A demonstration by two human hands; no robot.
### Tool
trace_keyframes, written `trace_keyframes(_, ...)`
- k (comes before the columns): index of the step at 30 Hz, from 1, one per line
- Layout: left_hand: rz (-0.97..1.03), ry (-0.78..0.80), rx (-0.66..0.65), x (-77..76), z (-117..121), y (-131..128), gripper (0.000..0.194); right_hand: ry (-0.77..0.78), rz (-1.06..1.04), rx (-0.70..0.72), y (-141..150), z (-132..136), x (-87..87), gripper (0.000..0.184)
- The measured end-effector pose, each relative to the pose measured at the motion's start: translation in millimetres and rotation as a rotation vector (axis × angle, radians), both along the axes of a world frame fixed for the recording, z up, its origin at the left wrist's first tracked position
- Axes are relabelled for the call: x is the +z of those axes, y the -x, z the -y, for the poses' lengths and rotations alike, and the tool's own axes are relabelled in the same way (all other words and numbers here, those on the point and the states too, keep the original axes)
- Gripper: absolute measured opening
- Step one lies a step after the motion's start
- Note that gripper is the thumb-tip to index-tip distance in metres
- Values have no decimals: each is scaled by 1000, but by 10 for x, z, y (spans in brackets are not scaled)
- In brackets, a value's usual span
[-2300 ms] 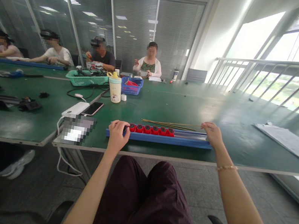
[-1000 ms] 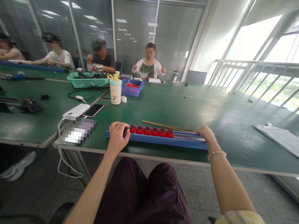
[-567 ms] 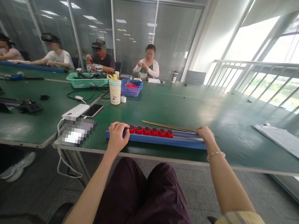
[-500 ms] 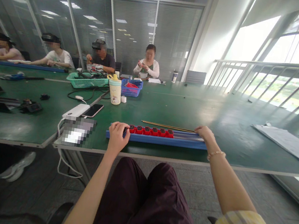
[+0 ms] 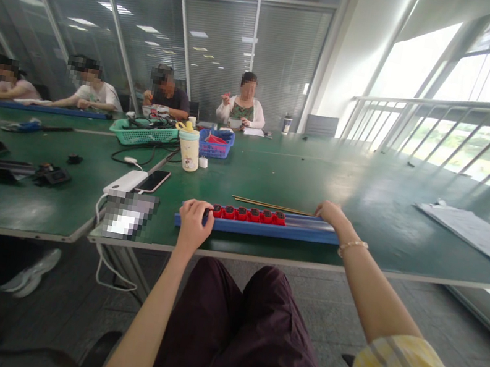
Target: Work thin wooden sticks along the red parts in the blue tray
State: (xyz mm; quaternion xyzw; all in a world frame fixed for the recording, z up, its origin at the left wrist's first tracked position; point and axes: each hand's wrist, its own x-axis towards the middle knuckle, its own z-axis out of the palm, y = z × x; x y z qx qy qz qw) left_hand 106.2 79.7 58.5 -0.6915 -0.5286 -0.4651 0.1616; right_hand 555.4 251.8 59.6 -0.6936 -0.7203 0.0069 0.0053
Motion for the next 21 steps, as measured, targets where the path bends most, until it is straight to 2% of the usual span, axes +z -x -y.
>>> trace_keyframes(8, 6, 32, 13, -6, 15, 0, 12, 149, 53, 24, 96, -48, 95, 23)
trace_keyframes(15, 8, 36, 13, -9, 15, -5, 13, 145, 86, 51, 136, -54, 109, 19)
trace_keyframes(21, 7, 23, 8, -15, 9, -8, 12, 119, 28, 79, 120, -6, 121, 21)
